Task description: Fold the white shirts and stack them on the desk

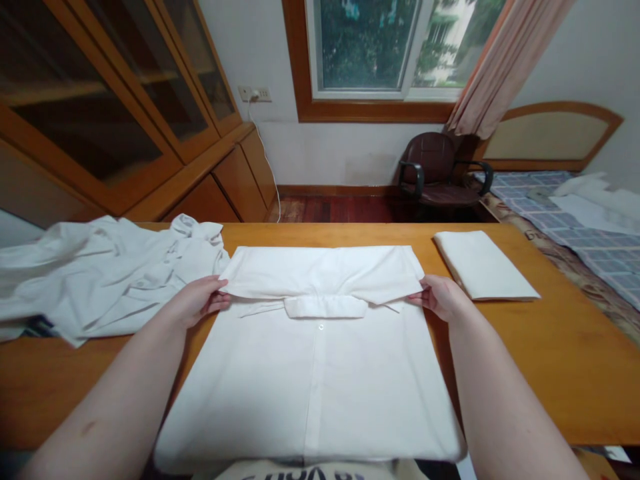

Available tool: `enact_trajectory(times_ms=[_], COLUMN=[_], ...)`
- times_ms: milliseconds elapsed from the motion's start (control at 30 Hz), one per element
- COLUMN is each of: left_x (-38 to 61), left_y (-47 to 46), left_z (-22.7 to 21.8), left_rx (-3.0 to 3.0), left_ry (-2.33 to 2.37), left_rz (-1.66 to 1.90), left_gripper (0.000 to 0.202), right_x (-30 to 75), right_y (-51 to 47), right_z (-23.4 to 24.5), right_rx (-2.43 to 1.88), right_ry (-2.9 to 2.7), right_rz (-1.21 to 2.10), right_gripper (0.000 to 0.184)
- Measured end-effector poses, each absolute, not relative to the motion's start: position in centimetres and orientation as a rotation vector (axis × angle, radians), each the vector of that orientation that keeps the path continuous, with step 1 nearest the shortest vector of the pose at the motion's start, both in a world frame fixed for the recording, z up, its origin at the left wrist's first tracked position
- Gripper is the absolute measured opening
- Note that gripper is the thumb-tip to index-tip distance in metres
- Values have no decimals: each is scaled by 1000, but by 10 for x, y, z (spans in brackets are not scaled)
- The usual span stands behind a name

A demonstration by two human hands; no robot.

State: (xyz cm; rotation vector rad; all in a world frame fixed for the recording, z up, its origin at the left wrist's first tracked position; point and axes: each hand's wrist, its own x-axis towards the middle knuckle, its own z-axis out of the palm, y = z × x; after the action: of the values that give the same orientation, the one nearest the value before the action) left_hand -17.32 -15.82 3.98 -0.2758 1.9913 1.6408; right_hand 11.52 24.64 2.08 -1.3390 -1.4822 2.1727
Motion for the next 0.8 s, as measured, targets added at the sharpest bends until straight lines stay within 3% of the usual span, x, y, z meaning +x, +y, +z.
enact_trajectory(times_ms=[200,367,600,800], left_x=[-170,-180,-188,-189], left_y=[-148,-138,-137,-144], left_z=[20,19,17,13], left_rx=[-234,-228,-254,-246], left_ry=[1985,2040,2093,2036], left_rz=[1498,1461,1417,1527], left_gripper=[28,29,23,19], right_x=[106,90,90,99], right_y=[241,253,254,252], right_z=[15,11,1,0], right_rx=[-1325,-1367,-1351,-1313], right_ry=[-1601,-1578,-1608,-1520], right_rz=[2057,1856,1644,1686], right_gripper=[20,2,8,11])
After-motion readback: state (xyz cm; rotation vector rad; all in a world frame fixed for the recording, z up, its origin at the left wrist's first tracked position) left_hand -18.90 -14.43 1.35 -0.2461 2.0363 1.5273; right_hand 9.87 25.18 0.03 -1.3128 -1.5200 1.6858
